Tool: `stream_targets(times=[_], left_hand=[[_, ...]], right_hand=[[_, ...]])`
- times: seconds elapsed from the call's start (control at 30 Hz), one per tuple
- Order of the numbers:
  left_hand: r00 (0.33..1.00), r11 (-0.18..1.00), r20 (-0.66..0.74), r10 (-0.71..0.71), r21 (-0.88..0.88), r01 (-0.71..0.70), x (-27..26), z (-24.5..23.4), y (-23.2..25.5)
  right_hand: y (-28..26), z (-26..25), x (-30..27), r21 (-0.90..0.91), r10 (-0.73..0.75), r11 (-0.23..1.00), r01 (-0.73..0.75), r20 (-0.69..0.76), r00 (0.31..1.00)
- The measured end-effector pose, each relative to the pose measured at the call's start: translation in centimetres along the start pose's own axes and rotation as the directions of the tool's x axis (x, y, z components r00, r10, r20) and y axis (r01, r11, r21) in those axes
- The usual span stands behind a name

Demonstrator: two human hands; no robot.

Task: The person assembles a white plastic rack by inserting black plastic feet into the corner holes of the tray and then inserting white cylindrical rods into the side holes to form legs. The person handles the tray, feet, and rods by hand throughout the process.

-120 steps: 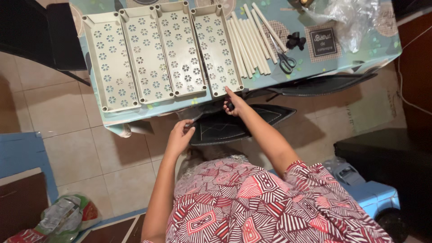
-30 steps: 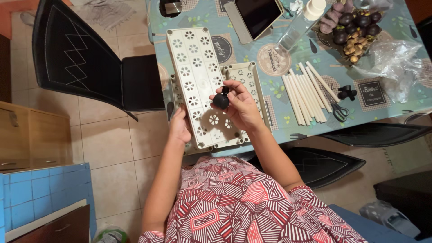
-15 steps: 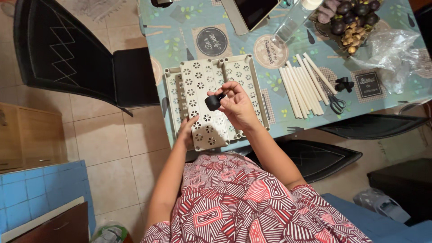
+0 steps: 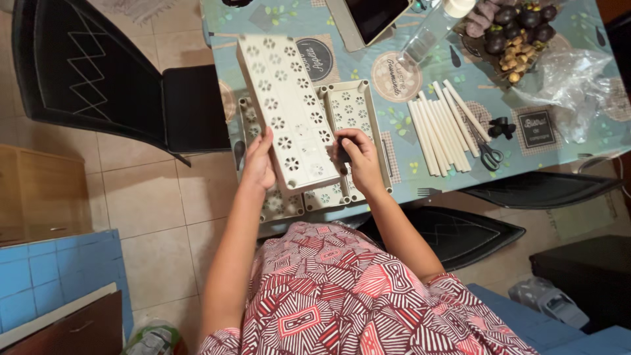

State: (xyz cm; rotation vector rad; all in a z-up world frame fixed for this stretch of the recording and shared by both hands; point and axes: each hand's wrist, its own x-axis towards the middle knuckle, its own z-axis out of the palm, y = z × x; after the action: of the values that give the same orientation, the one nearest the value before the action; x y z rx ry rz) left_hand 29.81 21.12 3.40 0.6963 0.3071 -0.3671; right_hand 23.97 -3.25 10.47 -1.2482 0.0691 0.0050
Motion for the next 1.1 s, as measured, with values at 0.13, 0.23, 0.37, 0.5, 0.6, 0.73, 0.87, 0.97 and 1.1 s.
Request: stream_targets(times=[0.13,0.23,0.37,0.5,0.6,0.73,0.87,0.97,1.1], left_hand=[[0.979,0.989,0.149,0.141,-0.060,-0.133,0.0,2.1,1.3],[0.968,0.977,0.135,0.210,-0.049,-0.205,0.0,2.9,1.6],[0.944,0.953,0.132,0.302,-0.005,-0.304,-0.2,4.0,2.1],[0.924,0.924,0.077,0.375,0.057,-0.379,-0.2,5.3,2.7],[0.916,0.906,0.089,0.390,0.143,-0.399,-0.5,5.7,2.8],[0.900,0.882,0.109,0.422,0.182,-0.435,-1.0,6.4,2.6],[0.880,0.856,0.136,0.456,0.204,-0.475,-2.2,8.0,3.0],[0.870,0.846,0.141,0.473,0.202,-0.493,-3.1,9.0,3.5],[0.870,0.846,0.112,0.480,0.202,-0.493,-3.7,9.7,3.6]], right_hand=[[-1.1,0.9,-1.1,-0.328,-0.245,0.909,0.256,0.076,0.967],[-2.3,2.2,-1.7,-0.352,-0.225,0.902,0.252,0.116,0.968],[-4.2,3.9,-3.0,-0.271,-0.179,0.934,0.232,0.208,0.962],[-5.8,5.4,-3.6,-0.422,-0.337,0.779,0.465,0.343,0.877],[-6.5,5.8,-3.6,-0.483,-0.358,0.705,0.519,0.388,0.849],[-6.8,5.6,-3.6,-0.398,-0.390,0.736,0.547,0.411,0.824],[-7.4,5.4,-3.8,-0.384,-0.437,0.691,0.613,0.454,0.777],[-7.8,5.4,-3.8,-0.398,-0.448,0.647,0.650,0.492,0.747],[-7.9,5.1,-3.9,-0.392,-0.444,0.620,0.680,0.540,0.715]])
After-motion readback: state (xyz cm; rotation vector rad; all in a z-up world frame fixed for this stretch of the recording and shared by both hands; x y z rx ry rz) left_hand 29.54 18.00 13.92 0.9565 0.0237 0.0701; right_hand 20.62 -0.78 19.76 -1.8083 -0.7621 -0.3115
